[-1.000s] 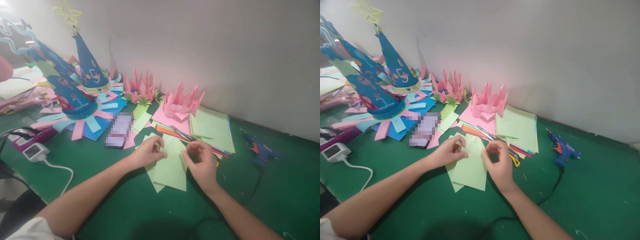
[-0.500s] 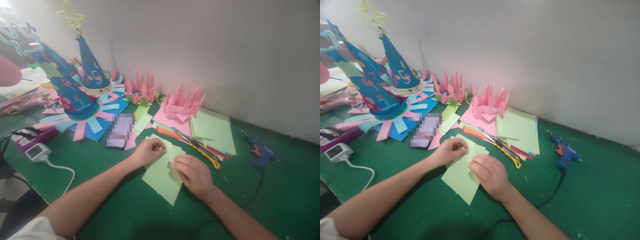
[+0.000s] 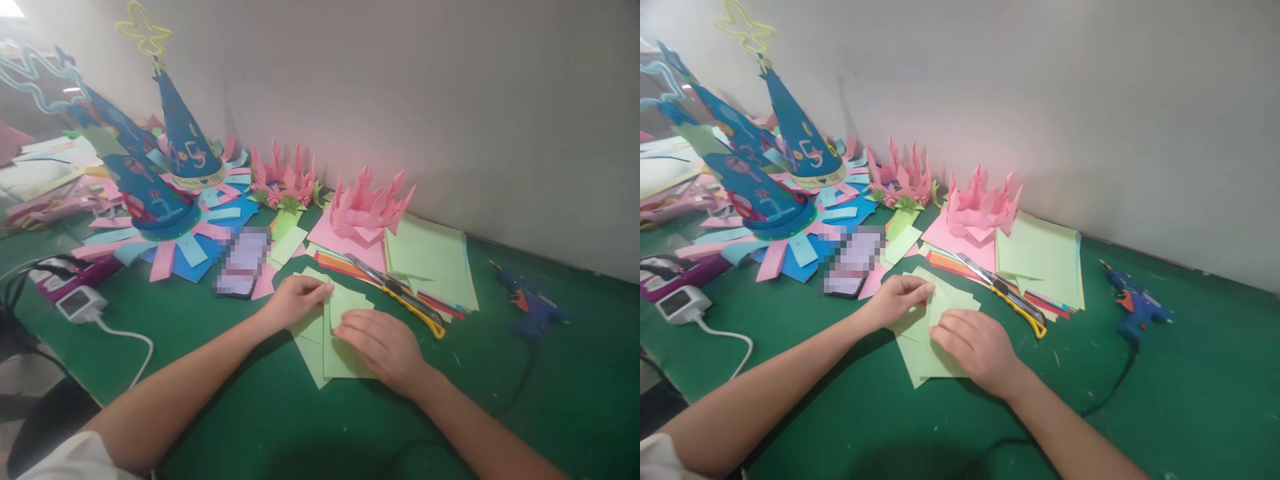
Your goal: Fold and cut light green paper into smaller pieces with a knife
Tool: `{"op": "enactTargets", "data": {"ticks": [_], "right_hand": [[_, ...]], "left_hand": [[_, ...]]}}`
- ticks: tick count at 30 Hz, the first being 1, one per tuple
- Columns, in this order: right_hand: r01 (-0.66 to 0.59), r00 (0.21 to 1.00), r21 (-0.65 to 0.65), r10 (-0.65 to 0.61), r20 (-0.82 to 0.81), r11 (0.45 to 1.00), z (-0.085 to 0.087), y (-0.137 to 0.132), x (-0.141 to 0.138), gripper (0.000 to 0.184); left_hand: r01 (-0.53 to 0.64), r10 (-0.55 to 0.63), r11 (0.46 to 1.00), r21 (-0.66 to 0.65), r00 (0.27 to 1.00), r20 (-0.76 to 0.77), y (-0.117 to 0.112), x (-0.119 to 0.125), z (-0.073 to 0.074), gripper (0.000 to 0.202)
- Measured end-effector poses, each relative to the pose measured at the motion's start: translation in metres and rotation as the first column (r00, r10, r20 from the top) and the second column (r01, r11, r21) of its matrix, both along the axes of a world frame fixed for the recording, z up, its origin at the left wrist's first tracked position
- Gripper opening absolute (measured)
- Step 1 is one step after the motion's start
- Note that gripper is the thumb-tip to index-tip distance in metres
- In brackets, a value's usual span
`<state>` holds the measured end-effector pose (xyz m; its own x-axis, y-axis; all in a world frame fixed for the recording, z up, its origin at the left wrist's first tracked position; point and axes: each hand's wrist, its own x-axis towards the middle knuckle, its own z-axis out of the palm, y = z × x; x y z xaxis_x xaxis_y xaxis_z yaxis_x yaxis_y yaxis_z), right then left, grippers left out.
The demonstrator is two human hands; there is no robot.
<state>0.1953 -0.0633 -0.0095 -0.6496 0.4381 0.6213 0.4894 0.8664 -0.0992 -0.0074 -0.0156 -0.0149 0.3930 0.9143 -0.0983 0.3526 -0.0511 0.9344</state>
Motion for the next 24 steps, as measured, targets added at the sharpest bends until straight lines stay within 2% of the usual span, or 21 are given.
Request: {"op": "enactTargets", "data": {"ticks": [5, 8, 9, 11, 12, 14, 16, 18, 21, 24], "right_hand": [[-0.022, 1.000, -0.076, 0.020, -0.022, 0.997, 0.001, -0.001, -0.005, 0.022], [-0.040, 0.996, -0.204, 0.023, -0.086, 0.978, 0.003, 0.001, -0.004, 0.018], [-0.013, 0.990, -0.256, -0.023, -0.136, 0.967, 0.003, 0.002, -0.003, 0.017], [0.073, 0.943, -0.387, -0.190, -0.273, 0.919, 0.005, 0.005, -0.002, 0.017], [0.100, 0.900, -0.481, -0.285, -0.329, 0.871, 0.005, 0.007, -0.001, 0.017], [0.063, 0.850, -0.695, -0.404, -0.339, 0.716, 0.006, 0.012, 0.000, 0.022], [0.017, 0.866, -0.850, -0.433, -0.251, 0.526, 0.004, 0.016, 0.000, 0.029], [0.020, 0.885, -0.921, -0.436, -0.165, 0.390, 0.003, 0.017, 0.000, 0.036], [-0.002, 0.874, -0.961, -0.466, -0.135, 0.275, 0.001, 0.017, -0.001, 0.044], [-0.102, 0.849, -0.979, -0.498, -0.178, 0.177, 0.001, 0.017, -0.002, 0.047]], "left_hand": [[-0.077, 0.083, 0.991, -0.107, 0.995, 0.048, -0.002, 0.001, 0.000, 0.029], [-0.081, 0.089, 0.988, -0.129, 0.995, 0.052, -0.003, 0.002, 0.000, 0.027], [-0.080, 0.088, 0.988, -0.133, 0.994, 0.060, -0.003, 0.002, 0.000, 0.027], [-0.071, 0.085, 0.987, -0.142, 0.992, 0.090, -0.003, 0.002, 0.001, 0.028], [-0.062, 0.078, 0.987, -0.146, 0.991, 0.110, -0.003, 0.002, 0.001, 0.028], [-0.030, 0.055, 0.987, -0.157, 0.986, 0.155, -0.003, 0.003, 0.003, 0.028], [-0.001, 0.033, 0.986, -0.167, 0.982, 0.188, -0.003, 0.004, 0.004, 0.027], [0.009, 0.031, 0.984, -0.180, 0.976, 0.214, -0.003, 0.005, 0.004, 0.025], [0.006, 0.057, 0.977, -0.211, 0.955, 0.291, -0.003, 0.006, 0.004, 0.026], [-0.005, 0.110, 0.968, -0.251, 0.908, 0.404, -0.003, 0.007, 0.005, 0.035]]}}
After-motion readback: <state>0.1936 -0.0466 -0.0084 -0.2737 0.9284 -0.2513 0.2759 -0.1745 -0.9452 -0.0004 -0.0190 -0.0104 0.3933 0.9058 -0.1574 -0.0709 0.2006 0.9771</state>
